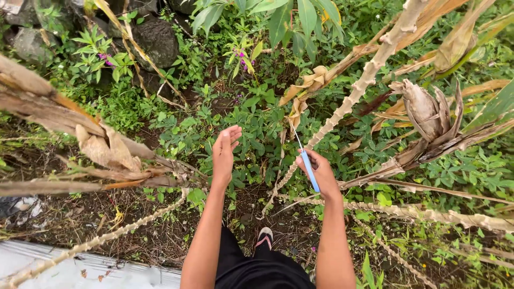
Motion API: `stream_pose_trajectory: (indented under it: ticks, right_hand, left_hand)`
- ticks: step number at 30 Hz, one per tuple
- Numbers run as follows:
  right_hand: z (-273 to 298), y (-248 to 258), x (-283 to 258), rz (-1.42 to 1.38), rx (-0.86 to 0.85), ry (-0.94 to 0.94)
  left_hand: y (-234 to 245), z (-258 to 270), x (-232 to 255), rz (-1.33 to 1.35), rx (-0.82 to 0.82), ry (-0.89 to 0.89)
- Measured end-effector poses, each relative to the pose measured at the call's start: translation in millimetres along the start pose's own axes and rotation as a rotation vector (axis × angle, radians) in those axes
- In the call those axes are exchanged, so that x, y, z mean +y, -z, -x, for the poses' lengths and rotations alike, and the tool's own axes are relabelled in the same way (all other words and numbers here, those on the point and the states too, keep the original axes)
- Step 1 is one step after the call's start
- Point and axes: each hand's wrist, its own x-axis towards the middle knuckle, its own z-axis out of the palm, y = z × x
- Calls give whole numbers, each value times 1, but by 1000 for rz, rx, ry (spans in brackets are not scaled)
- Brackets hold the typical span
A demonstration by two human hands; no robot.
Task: Prune small branches or stems from plants using a pair of scissors.
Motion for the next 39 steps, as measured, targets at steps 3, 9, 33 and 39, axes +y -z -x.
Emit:
stream_pose_trajectory:
  ticks: [3,9,33,39]
  right_hand:
    - [-4,-2,1,-27,15,61]
    - [-22,-18,0,-175,137,19]
    - [-61,-30,-57,-231,277,-69]
    - [-77,-40,-56,-224,173,-63]
  left_hand:
    - [-5,-16,-7,10,-40,20]
    - [-40,-63,-9,60,-207,2]
    - [-153,-178,1,155,-304,-68]
    - [-130,-179,-1,164,-158,-20]
